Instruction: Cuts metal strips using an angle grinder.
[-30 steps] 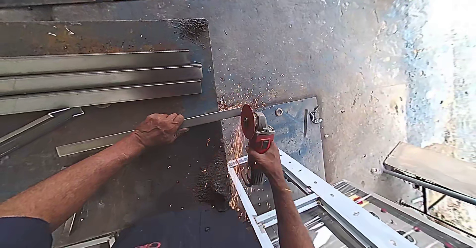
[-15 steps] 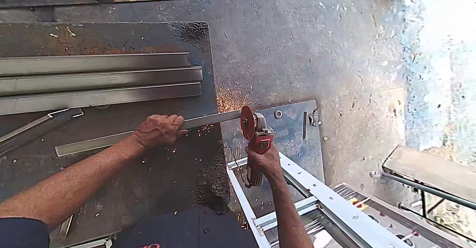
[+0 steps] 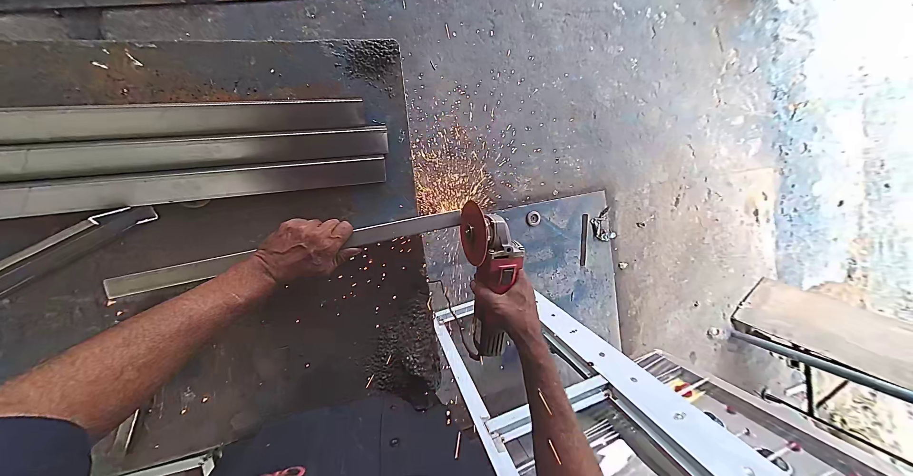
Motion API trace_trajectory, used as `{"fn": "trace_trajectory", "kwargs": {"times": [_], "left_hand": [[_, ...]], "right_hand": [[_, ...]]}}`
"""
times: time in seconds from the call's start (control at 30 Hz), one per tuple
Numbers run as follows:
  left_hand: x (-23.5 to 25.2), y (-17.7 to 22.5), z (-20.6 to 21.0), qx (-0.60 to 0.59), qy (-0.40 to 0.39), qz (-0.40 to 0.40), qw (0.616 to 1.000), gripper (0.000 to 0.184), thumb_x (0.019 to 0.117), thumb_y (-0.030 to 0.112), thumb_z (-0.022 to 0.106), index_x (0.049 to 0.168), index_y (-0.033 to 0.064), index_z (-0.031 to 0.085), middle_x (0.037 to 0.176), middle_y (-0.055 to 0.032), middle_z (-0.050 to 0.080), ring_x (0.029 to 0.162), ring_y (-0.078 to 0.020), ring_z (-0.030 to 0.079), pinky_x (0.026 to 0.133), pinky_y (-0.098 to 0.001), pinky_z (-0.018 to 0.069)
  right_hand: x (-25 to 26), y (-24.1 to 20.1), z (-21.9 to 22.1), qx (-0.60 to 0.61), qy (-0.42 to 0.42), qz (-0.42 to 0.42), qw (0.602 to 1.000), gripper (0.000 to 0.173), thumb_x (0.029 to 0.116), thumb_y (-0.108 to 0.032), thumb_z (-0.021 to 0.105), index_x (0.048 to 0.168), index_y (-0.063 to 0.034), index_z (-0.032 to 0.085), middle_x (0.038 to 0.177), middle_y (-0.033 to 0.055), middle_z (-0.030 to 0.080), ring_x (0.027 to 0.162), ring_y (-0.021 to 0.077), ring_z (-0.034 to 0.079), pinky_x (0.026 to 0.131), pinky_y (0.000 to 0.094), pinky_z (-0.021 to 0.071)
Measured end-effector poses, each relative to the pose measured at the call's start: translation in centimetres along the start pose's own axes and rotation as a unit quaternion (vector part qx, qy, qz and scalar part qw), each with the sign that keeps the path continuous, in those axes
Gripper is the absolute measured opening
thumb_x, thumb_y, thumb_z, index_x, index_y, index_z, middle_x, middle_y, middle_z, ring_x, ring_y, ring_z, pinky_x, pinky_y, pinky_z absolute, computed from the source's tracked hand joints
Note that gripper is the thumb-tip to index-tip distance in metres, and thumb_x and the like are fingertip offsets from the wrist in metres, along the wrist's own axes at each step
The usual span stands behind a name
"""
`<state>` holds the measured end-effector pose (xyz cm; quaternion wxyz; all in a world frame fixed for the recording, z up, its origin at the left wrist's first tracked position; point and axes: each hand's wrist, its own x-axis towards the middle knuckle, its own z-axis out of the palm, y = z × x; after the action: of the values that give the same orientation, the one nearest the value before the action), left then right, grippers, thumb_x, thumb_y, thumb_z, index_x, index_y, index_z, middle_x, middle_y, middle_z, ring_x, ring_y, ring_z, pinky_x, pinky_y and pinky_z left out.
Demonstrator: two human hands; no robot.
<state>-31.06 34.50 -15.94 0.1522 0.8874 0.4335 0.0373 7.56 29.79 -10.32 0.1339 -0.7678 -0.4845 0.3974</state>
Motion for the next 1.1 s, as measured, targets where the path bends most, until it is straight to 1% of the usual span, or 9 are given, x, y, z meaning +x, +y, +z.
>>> {"fn": "trace_trajectory", "kwargs": {"times": [0.17,0.23,0.37,0.57,0.63,0.77,0.87,0.97,1.1], "left_hand": [[0.0,0.0,-0.1,0.0,0.001,-0.002,1.0,0.055,0.1059,0.052,0.04,0.09,0.004,0.063,0.071,-0.011,0.06,0.058,-0.0304,0.064,0.048,-0.0433,0.0504],[0.0,0.0,-0.1,-0.001,0.011,0.0,1.0,0.055,0.1062,0.052,0.04,0.089,0.0047,0.062,0.07,-0.01,0.059,0.057,-0.0294,0.063,0.048,-0.0422,0.0493],[0.0,0.0,0.1,-0.004,0.007,-0.002,1.0,0.056,0.1068,0.052,0.038,0.091,0.0047,0.063,0.071,-0.0106,0.06,0.059,-0.03,0.065,0.049,-0.0432,0.0507],[-0.1,-0.1,0.0,-0.002,0.001,-0.001,1.0,0.057,0.1069,0.052,0.037,0.093,0.0039,0.064,0.073,-0.0115,0.062,0.061,-0.0309,0.065,0.05,-0.0441,0.0515],[-0.1,-0.1,0.0,0.0,0.005,0.001,1.0,0.056,0.1072,0.052,0.037,0.092,0.0044,0.064,0.072,-0.0109,0.061,0.06,-0.0302,0.065,0.05,-0.0433,0.0508],[-0.1,0.1,0.0,0.002,0.004,-0.001,1.0,0.056,0.1071,0.051,0.037,0.092,0.0047,0.063,0.072,-0.0107,0.061,0.061,-0.0299,0.065,0.05,-0.0433,0.0509],[-0.1,0.1,-0.1,0.004,0.002,-0.003,1.0,0.055,0.1069,0.051,0.038,0.093,0.0048,0.064,0.073,-0.0107,0.061,0.062,-0.0302,0.066,0.051,-0.0435,0.0515],[-0.1,0.2,-0.2,0.001,-0.001,-0.005,1.0,0.056,0.107,0.052,0.038,0.094,0.0046,0.064,0.074,-0.0114,0.062,0.063,-0.0309,0.066,0.052,-0.0442,0.0518],[-0.1,0.2,-0.1,0.005,0.001,-0.003,1.0,0.056,0.1069,0.052,0.038,0.094,0.0049,0.064,0.074,-0.0116,0.063,0.063,-0.0316,0.066,0.052,-0.0447,0.0513]], "right_hand": [[0.1,0.1,0.0,-0.001,-0.006,0.003,1.0,0.072,0.0656,-0.034,0.088,0.124,-0.0021,0.061,0.101,0.0058,0.072,0.093,0.0108,0.07,0.087,0.0354,0.0581],[0.2,0.2,-0.1,-0.012,-0.012,0.011,1.0,0.075,0.067,-0.036,0.087,0.127,-0.001,0.06,0.103,0.008,0.072,0.095,0.0136,0.069,0.088,0.038,0.0569],[0.4,0.5,-0.3,-0.017,-0.018,0.004,1.0,0.073,0.0673,-0.038,0.086,0.125,-0.0014,0.061,0.102,0.0084,0.072,0.093,0.0149,0.07,0.086,0.0398,0.0579],[0.7,0.2,-0.6,-0.032,-0.019,-0.006,0.999,0.073,0.0676,-0.038,0.086,0.125,-0.0009,0.061,0.102,0.0084,0.072,0.093,0.014,0.07,0.087,0.0387,0.0573],[0.9,0.1,-0.7,-0.036,-0.02,-0.007,0.999,0.073,0.0674,-0.038,0.085,0.125,-0.0016,0.061,0.102,0.0078,0.072,0.093,0.0139,0.07,0.086,0.0386,0.0577],[1.3,-0.4,-1.0,-0.061,-0.028,-0.003,0.998,0.074,0.0683,-0.04,0.085,0.127,-0.0016,0.061,0.104,0.0103,0.072,0.095,0.0183,0.07,0.088,0.0433,0.0568],[1.6,-0.2,-1.1,-0.071,-0.034,-0.01,0.997,0.074,0.0687,-0.042,0.084,0.127,-0.0028,0.061,0.104,0.0094,0.072,0.096,0.0183,0.07,0.088,0.044,0.0565],[1.3,0.1,-1.0,-0.063,-0.029,-0.009,0.998,0.073,0.0682,-0.041,0.084,0.126,-0.0035,0.062,0.104,0.0091,0.072,0.096,0.0172,0.069,0.088,0.043,0.0563],[-0.4,1.4,-0.4,-0.018,-0.003,0.006,1.0,0.072,0.0676,-0.039,0.085,0.125,-0.0024,0.062,0.103,0.0093,0.072,0.095,0.017,0.07,0.087,0.0421,0.0571]]}}
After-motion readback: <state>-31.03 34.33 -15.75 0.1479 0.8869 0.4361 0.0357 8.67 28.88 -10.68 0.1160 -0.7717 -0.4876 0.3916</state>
